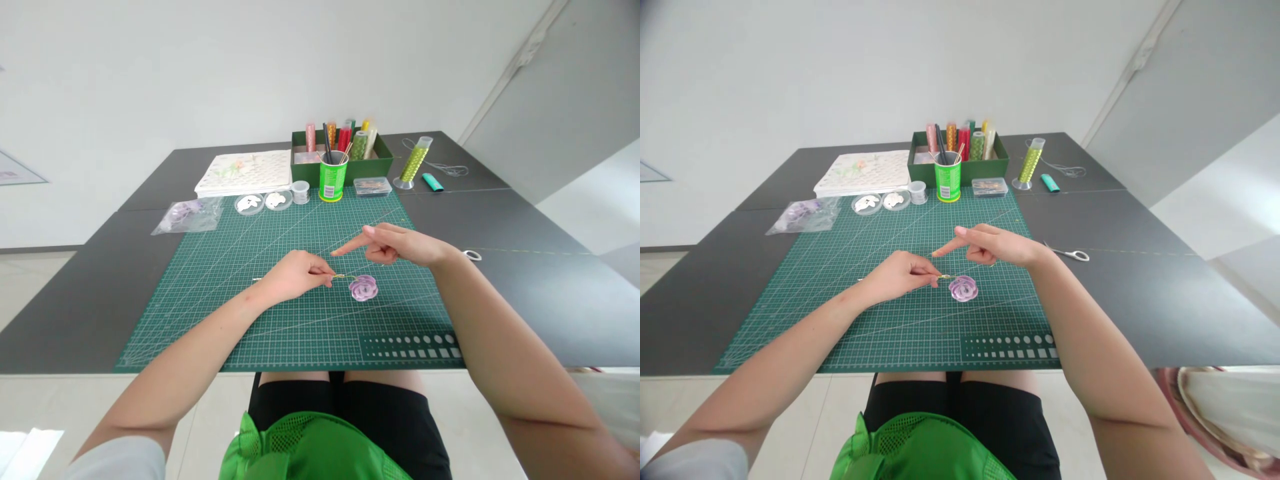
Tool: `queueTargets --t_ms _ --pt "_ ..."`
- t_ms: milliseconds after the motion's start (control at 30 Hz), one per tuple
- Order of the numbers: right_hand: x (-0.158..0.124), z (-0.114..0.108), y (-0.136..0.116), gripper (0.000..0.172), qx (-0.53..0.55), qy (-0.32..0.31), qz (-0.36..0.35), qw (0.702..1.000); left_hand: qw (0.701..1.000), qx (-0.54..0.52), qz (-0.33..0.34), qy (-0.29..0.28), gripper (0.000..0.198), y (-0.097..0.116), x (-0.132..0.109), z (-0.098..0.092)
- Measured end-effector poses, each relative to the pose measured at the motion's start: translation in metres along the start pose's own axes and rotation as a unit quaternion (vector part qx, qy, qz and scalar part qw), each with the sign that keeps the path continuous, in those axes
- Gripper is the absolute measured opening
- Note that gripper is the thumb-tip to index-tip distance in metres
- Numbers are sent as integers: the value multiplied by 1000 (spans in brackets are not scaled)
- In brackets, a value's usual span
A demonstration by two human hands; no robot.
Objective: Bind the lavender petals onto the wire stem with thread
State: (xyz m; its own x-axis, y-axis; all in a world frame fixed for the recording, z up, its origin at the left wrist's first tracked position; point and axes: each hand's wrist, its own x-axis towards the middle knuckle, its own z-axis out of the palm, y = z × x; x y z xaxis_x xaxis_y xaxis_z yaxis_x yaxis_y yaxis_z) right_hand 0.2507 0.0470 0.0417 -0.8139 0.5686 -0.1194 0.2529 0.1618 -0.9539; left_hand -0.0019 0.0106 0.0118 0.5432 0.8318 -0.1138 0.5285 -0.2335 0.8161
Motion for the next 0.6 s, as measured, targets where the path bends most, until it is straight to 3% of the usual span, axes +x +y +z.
queueTargets --t_ms 167,400,600 --pt "3 2 1 74 -10 -10 27 1000 999 -19 14 -31 17 1 -1 1" --pt "9 0 12 74 -33 46 53 997 998 -57 -10 17 10 9 -4 1" --pt "13 -3 22 80 6 43 88 995 996 -66 14 58 12 11 -8 -2"
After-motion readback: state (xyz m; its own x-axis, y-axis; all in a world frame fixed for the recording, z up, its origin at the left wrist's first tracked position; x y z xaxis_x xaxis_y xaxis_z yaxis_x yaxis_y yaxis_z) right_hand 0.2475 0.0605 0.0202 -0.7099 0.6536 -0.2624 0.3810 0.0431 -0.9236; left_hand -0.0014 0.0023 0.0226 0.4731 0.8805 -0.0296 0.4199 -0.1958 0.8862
